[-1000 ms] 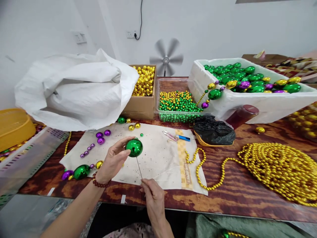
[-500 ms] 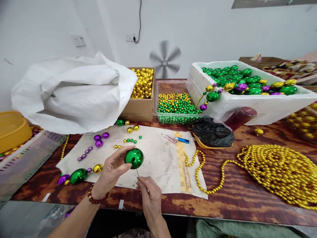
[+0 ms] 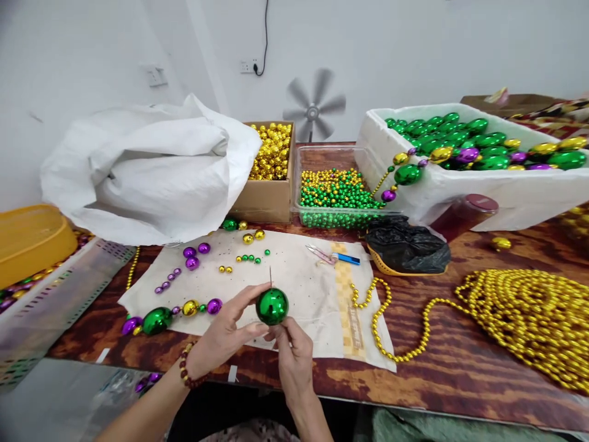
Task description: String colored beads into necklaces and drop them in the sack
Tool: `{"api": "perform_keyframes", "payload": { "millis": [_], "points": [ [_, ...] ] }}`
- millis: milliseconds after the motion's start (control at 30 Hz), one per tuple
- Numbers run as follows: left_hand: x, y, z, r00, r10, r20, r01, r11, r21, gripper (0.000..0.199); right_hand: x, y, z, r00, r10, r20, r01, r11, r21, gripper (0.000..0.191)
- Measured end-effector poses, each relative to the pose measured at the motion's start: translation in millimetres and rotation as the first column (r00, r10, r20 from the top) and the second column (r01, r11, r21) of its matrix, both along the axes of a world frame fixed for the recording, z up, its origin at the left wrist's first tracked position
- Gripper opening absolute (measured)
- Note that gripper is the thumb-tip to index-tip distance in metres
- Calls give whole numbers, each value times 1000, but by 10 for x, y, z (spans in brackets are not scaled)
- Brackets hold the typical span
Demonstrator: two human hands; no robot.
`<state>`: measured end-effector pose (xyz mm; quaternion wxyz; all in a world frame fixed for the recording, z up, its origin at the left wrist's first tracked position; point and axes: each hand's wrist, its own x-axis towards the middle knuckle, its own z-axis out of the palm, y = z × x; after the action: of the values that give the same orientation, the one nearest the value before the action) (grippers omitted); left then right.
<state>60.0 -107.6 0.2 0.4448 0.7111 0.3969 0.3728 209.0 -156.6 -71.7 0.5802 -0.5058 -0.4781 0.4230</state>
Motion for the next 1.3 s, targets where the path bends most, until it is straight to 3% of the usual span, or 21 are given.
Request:
{"api": "perform_keyframes", "payload": {
  "millis": [67,133,233,300,367,467,567,733,900,1033,1133,1300],
  "points": [
    [-118,140,-38,990,54,-129,-47,997,57,46,53,-1,-28,998,-7,-61,3,998,-66,33],
    [-338,375,-109,945,190,-266,-160,978,132,34,105,-11,-59,993,-7,-118,-6,993,-114,36],
    [-750,761,-253,776,397,-490,-292,915,279,29,155,-25,-95,988,22,-154,-41,992,-121,37],
    [-967,938,-347,670,410,-618,-263,911,319,28,161,-27,-118,987,57,-151,-75,990,-116,37],
    [-1079,1025,-428,612,342,-713,-172,938,301,28,152,-23,-141,986,83,-148,-102,987,-125,36],
    [-1077,1059,-517,567,249,-785,-46,961,271,27,133,-14,-175,980,92,-174,-119,981,-152,36],
    [-1000,1086,-549,512,228,-828,-4,965,263,24,131,-13,-196,976,85,-201,-123,975,-184,37],
    [-947,1161,-502,471,228,-852,-6,967,255,19,135,-27,-206,985,60,-161,-95,971,-221,36],
    [-893,1163,-499,457,263,-850,-49,961,271,18,109,-45,-229,984,113,-139,-140,969,-202,31],
    [-885,1117,-491,401,283,-871,-87,959,271,20,108,-52,-238,986,125,-114,-147,967,-208,34],
    [-1070,1042,-374,310,333,-890,-179,940,290,28,116,-49,-234,985,128,-114,-150,967,-208,35],
    [-1593,931,-144,83,361,-929,-374,875,307,28,94,-50,-283,980,157,-126,-180,962,-203,32]
  ]
}}
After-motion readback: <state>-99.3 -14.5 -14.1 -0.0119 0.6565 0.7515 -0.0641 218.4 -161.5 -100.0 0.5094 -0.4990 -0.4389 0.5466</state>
